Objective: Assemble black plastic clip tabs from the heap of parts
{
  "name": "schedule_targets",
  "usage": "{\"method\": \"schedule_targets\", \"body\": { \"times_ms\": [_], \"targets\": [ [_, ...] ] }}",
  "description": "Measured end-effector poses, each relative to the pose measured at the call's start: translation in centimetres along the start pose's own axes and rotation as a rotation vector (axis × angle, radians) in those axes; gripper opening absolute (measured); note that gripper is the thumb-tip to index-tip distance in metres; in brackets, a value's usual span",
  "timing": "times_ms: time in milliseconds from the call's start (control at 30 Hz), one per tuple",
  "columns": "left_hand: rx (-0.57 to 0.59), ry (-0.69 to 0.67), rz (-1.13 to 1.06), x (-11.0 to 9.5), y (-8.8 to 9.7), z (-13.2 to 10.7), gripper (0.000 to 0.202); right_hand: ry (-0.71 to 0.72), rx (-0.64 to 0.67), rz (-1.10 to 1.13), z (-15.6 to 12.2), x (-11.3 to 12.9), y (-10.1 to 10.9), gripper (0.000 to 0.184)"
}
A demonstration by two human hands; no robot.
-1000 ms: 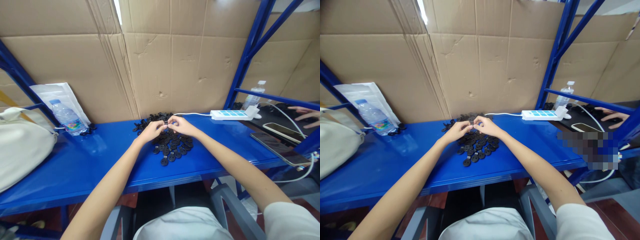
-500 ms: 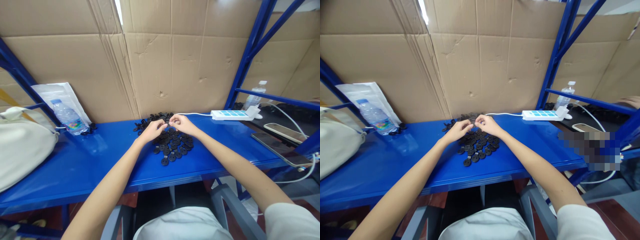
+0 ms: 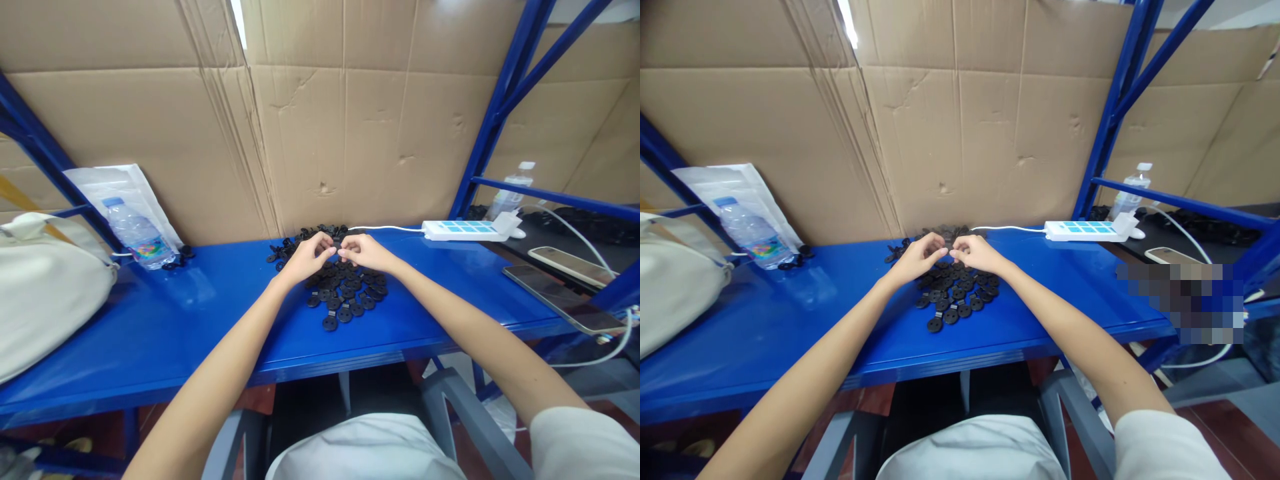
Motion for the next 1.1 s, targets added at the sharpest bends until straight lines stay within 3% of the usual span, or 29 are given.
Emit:
{"method": "schedule_targets", "body": {
  "times_ms": [433, 700, 1100],
  "targets": [
    [-0.057, 0.053, -0.11, 0.6, 0.4, 0.1, 0.024, -0.02, 0.016, 0.022, 0.0, -0.1, -0.3, 0.014],
    [-0.088, 0.036, -0.086, 0.2, 1.1, 0.3, 0.022, 0.001, 0.044, 0.036, -0.1, 0.0, -0.6, 0.025],
    [-0.036, 0.049, -0.069, 0.1, 0.3, 0.1, 0.027, 0.014, 0.062, -0.055, -0.4, 0.3, -0.7, 0.024]
  ]
}}
Point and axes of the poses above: each hand's wrist, its own z-axis towards the middle knuckle, its own y-axis out of the back of the hand, x = y × z, the point moved 10 cm from there along z, towards the middle knuckle, and after that the axes turned 10 degrees about -y, right-handed, at the moved point
